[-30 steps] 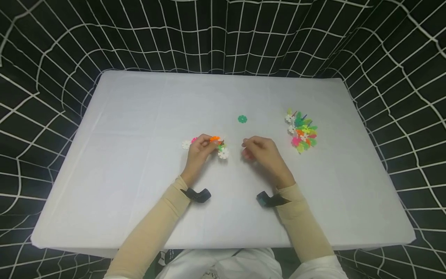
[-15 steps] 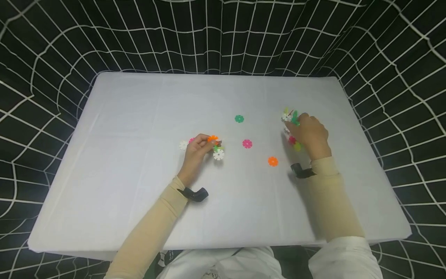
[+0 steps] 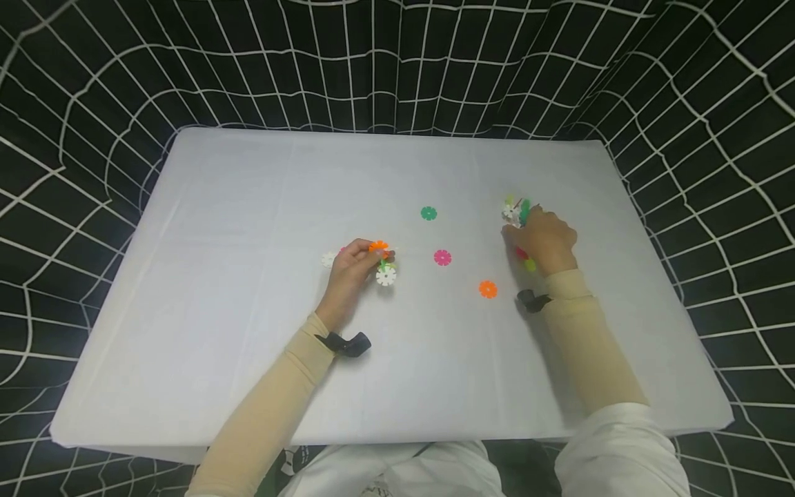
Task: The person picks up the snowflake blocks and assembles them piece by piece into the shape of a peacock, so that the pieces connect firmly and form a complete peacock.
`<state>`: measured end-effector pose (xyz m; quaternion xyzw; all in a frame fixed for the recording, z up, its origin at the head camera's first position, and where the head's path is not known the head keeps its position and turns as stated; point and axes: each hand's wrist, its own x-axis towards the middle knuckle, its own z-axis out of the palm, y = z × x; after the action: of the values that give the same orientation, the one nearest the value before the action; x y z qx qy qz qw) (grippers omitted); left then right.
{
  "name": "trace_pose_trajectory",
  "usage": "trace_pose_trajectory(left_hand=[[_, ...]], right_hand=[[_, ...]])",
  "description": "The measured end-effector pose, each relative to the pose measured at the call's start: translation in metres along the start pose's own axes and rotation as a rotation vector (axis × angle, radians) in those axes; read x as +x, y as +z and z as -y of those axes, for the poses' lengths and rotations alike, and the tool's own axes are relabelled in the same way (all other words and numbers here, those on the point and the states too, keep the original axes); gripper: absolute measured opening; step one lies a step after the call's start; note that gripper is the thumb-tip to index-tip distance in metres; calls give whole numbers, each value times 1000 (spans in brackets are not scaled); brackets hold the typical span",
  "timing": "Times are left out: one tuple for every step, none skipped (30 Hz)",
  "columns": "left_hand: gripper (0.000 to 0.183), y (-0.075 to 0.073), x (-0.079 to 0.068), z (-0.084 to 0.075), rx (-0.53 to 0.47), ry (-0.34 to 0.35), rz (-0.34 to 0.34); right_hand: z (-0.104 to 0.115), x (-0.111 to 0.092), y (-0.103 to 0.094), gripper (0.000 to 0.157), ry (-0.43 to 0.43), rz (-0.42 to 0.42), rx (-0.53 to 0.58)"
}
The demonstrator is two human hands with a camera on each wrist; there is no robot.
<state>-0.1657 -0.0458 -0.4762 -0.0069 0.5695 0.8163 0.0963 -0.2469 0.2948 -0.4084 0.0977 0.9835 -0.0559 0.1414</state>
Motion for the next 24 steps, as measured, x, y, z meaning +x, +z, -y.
trace_pose_trajectory(left_hand=[[6,0,0,0,-3,-3,0],[6,0,0,0,-8,-5,-2],[5,1,0,0,-14,-7,-3],[5,1,1,0,-15,-9,-3],[4,1,1,0,-18,-11,-5],[5,1,1,0,-22,-12,-7],[5,1,1,0,-24,-11,-8],[5,1,1,0,-24,-11,-10],[5,1,1,0,-24,-10,-11],[5,0,1,0,-25,-7,-12],[5,0,1,0,-27,-6,-13],[5,0,1,0,-28,-4,-12],[5,0,1,-1,-30,-2,-11],[5,0,1,-1,-29,-1,-10],[5,0,1,-1,-32,-1,-9],[5,0,1,-1,-34,0,-7],[5,0,1,-1,-37,1,-6],[5,0,1,-1,-37,3,-6],[5,0,1,-1,-39,3,-6],[4,0,1,-1,-41,3,-6],[4,0,1,0,-46,3,-6],[5,0,2,0,-49,3,-4],[5,0,2,0,-53,2,-3],[5,0,2,1,-56,1,-2]], right_hand=[[-1,0,0,79,-16,-4,9],[-2,-1,0,77,-33,-1,14],[-3,-2,-1,74,-52,1,19],[-4,-3,-1,71,-73,5,23],[-5,-4,-2,69,-90,14,26],[-5,-4,-3,68,-107,19,29],[-6,-5,-4,67,-120,25,33],[-6,-6,-4,68,-129,28,36],[-6,-6,-5,68,-137,28,40],[-6,-6,-5,68,-144,30,42],[-6,-6,-6,68,-150,28,43],[-6,-6,-6,68,-154,24,44],[-5,-6,-5,67,-156,23,45],[-6,-5,-5,66,-160,21,44],[-6,-5,-5,65,-162,18,43],[-5,-5,-5,64,-161,18,43],[-5,-4,-4,63,-159,16,49],[-5,-4,-4,63,-154,14,53],[-5,-4,-3,62,-149,9,58],[-5,-3,-2,61,-144,4,64],[-5,-2,-1,59,-140,1,69],[-6,-2,-1,59,-135,-2,76],[-7,0,0,57,-134,-8,80],[-9,1,1,56,-132,-18,83]])
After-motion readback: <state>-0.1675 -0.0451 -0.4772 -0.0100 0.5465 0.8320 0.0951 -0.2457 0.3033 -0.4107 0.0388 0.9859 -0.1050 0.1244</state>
